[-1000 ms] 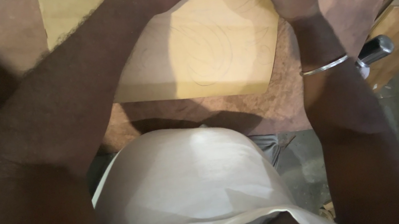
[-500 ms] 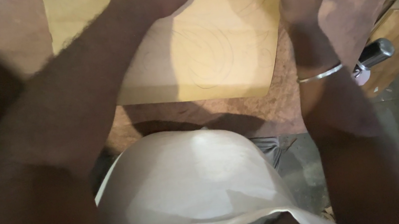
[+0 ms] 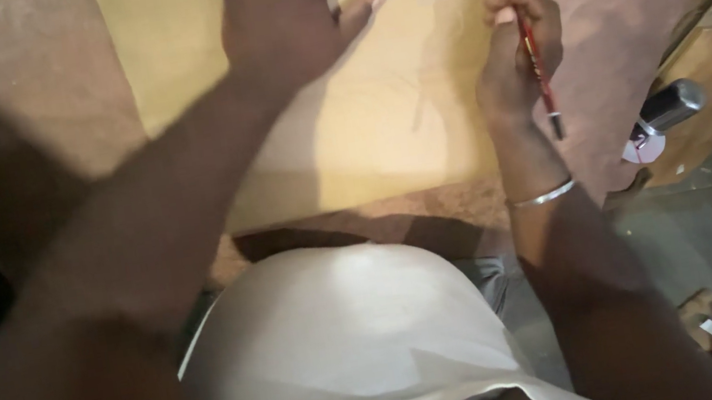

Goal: Trace a decorative pattern from a template onto a piece of cardboard using a pencil and an eraser.

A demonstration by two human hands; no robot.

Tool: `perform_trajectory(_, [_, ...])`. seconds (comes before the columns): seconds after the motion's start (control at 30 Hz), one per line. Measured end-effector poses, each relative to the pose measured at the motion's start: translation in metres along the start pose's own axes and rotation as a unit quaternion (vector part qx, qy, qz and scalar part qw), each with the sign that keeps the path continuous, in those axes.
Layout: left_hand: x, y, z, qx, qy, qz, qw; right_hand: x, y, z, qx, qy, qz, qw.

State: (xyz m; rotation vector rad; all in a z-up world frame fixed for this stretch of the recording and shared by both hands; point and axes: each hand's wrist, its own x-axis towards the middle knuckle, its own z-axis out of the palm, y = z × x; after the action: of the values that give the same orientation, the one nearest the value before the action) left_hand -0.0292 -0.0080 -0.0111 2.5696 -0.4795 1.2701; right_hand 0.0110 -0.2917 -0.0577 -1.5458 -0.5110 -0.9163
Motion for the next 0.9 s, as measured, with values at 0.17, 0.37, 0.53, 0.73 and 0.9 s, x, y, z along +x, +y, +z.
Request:
perform_trajectory(0.17, [0.0,0.033,-0.002,0.079,-0.083,-0.073,0.991,0.05,0.018,0.001,-0.207,-0.07,-0.248,0.944])
perform_trajectory(0.37, [0.001,0.034,-0.001,0.001,-0.124,-0.029,0.992,0.079,0.042,-0.004,-0.053,-0.092,-0.183,0.977])
perform_trajectory(0.53, [-0.006,0.035,0.006,0.038,-0.136,0.01,0.99,0.083,0.07,-0.01,0.108,-0.119,-0.105,0.981])
perform_trajectory(0.73, [-0.048,0.048,0.002,0.005,-0.147,0.087,0.985,0.067,0.124,-0.031,0.292,-0.156,0.001,0.943])
perform_trajectory(0.9, [-0.056,0.043,-0.001,-0.086,-0.118,0.097,0.985,0.059,0.178,-0.045,0.438,-0.183,0.089,0.876])
